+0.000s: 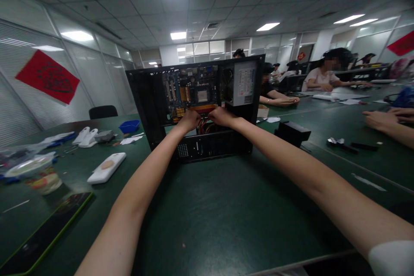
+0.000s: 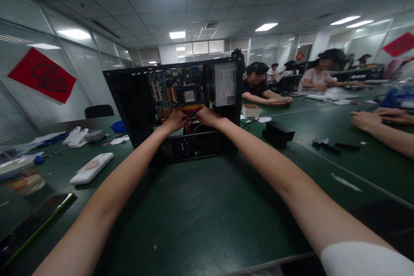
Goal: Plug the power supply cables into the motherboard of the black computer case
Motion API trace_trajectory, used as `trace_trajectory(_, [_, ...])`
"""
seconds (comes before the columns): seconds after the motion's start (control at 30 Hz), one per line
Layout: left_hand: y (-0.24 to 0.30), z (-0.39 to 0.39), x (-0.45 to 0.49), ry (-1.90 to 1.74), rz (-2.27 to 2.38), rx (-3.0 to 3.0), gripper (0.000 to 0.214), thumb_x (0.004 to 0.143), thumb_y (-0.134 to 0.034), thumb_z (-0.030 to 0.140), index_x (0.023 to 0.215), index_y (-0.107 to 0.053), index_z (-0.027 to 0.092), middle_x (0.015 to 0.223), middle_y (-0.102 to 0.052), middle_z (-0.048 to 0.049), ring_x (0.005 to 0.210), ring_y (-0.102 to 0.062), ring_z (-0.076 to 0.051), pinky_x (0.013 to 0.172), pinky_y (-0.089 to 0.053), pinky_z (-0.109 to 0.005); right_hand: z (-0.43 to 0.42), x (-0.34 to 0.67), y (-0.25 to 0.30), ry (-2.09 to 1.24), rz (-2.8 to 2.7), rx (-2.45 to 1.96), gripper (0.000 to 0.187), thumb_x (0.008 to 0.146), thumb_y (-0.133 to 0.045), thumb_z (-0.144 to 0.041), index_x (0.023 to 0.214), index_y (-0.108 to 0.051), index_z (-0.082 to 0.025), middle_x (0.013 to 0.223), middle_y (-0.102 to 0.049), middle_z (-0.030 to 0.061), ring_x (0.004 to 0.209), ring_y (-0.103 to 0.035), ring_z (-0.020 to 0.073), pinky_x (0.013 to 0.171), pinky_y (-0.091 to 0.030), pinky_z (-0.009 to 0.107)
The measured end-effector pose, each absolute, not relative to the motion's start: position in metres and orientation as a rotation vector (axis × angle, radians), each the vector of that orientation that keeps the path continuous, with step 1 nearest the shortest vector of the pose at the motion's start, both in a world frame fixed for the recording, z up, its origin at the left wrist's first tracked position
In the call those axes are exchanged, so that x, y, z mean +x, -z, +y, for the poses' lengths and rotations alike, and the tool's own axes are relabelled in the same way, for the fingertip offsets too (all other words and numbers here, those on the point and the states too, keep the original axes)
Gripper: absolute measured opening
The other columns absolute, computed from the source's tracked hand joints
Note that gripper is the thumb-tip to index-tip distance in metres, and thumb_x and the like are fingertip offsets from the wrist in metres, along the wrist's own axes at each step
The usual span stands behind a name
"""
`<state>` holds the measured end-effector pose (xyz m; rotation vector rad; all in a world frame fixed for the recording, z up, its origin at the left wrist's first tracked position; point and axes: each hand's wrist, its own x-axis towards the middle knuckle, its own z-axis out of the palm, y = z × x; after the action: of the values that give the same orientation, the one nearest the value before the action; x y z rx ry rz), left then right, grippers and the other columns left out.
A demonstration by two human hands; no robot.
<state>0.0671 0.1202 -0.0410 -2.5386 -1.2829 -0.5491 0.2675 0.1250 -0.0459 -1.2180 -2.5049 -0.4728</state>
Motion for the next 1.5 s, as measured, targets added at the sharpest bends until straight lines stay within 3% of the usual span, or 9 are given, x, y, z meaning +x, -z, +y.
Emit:
trace_trajectory(0.5, [0.043, 0.127, 0.066, 0.563, -1.345, -2.555, 0.027, 0.089, -0.054, 0.013, 0.087, -0.080, 0.009, 0.084, -0.077, -0.0124, 0.079, -0.067, -0.020, 0.078, -0.048, -0.030, 0.127, 0.265, 0.044, 0.453, -2.518, -1.211, 0.031, 0.098, -0.047, -0.017, 0.102, -0.078, -0.013, 0.104, -0.077, 0.0132, 0.093, -0.069, 0.0216, 0.076, -0.043, 0.027])
trace_trajectory(0.6, [0.039, 0.117, 0.063, 0.608, -1.318, -2.535, 0.027, 0.090, -0.053, 0.012, 0.093, -0.080, 0.011, 0.093, -0.078, -0.0122, 0.089, -0.069, -0.022, 0.084, -0.048, -0.029, 0.118, 0.266, 0.039, 0.474, -2.510, -1.186, 0.029, 0.099, -0.048, -0.019, 0.099, -0.077, -0.013, 0.102, -0.076, 0.0133, 0.092, -0.069, 0.0219, 0.074, -0.043, 0.027])
trace_trajectory(0.7, [0.037, 0.088, 0.055, 0.803, -1.306, -2.491, 0.029, 0.096, -0.051, 0.020, 0.106, -0.078, 0.016, 0.105, -0.078, -0.0097, 0.096, -0.070, -0.022, 0.085, -0.048, -0.028, 0.099, 0.275, 0.037, 0.540, -2.473, -1.154, 0.029, 0.100, -0.046, -0.022, 0.104, -0.073, -0.014, 0.108, -0.075, 0.0142, 0.094, -0.069, 0.0225, 0.074, -0.043, 0.028])
trace_trajectory(0.77, [0.042, 0.060, 0.049, 0.846, -1.403, -2.421, 0.033, 0.100, -0.047, 0.029, 0.104, -0.077, 0.018, 0.099, -0.078, -0.0090, 0.089, -0.071, -0.022, 0.076, -0.049, -0.028, 0.080, 0.291, 0.041, 0.657, -2.443, -1.098, 0.033, 0.104, -0.041, -0.028, 0.108, -0.071, -0.014, 0.110, -0.073, 0.0151, 0.093, -0.068, 0.0229, 0.072, -0.042, 0.029])
trace_trajectory(0.87, [0.056, 0.023, 0.045, 0.632, -1.614, -2.214, 0.046, 0.102, -0.040, 0.047, 0.095, -0.078, 0.023, 0.090, -0.077, -0.0103, 0.080, -0.071, -0.027, 0.065, -0.046, -0.032, 0.051, 0.328, 0.056, 0.857, -2.545, -0.974, 0.045, 0.106, -0.035, -0.038, 0.094, -0.072, -0.016, 0.092, -0.073, 0.0154, 0.083, -0.066, 0.0237, 0.072, -0.041, 0.033])
trace_trajectory(0.93, [0.064, 0.010, 0.048, 0.529, -1.693, -2.047, 0.052, 0.102, -0.035, 0.048, 0.091, -0.078, 0.021, 0.085, -0.076, -0.0132, 0.077, -0.071, -0.029, 0.064, -0.044, -0.034, 0.035, 0.351, 0.063, 0.901, -2.590, -0.945, 0.044, 0.105, -0.038, -0.041, 0.089, -0.072, -0.017, 0.086, -0.072, 0.0154, 0.081, -0.065, 0.0237, 0.073, -0.040, 0.035])
trace_trajectory(1.17, [0.065, 0.036, 0.045, 0.593, -1.748, -1.934, 0.047, 0.097, -0.039, 0.045, 0.091, -0.080, 0.023, 0.089, -0.077, -0.0125, 0.083, -0.072, -0.028, 0.063, -0.041, -0.031, 0.041, 0.352, 0.065, 1.066, -2.594, -0.809, 0.042, 0.103, -0.044, -0.044, 0.090, -0.070, -0.013, 0.085, -0.074, 0.0155, 0.078, -0.066, 0.0231, 0.072, -0.037, 0.034])
trace_trajectory(1.33, [0.061, 0.056, 0.024, 0.743, -1.836, -1.956, 0.056, 0.097, -0.037, 0.058, 0.088, -0.082, 0.025, 0.089, -0.078, -0.0105, 0.087, -0.071, -0.030, 0.067, -0.043, -0.033, 0.055, 0.320, 0.067, 1.094, -2.524, -0.842, 0.052, 0.106, -0.038, -0.043, 0.080, -0.071, -0.012, 0.073, -0.075, 0.0137, 0.064, -0.068, 0.0208, 0.064, -0.035, 0.029])
trace_trajectory(1.5, [0.056, 0.074, 0.012, 1.099, -1.991, -2.011, 0.065, 0.097, -0.033, 0.067, 0.078, -0.079, 0.025, 0.078, -0.076, -0.0061, 0.086, -0.071, -0.027, 0.074, -0.044, -0.032, 0.039, 0.303, 0.064, 1.117, -2.557, -0.896, 0.056, 0.107, -0.035, -0.040, 0.079, -0.073, -0.010, 0.073, -0.076, 0.0161, 0.065, -0.072, 0.0238, 0.060, -0.037, 0.029])
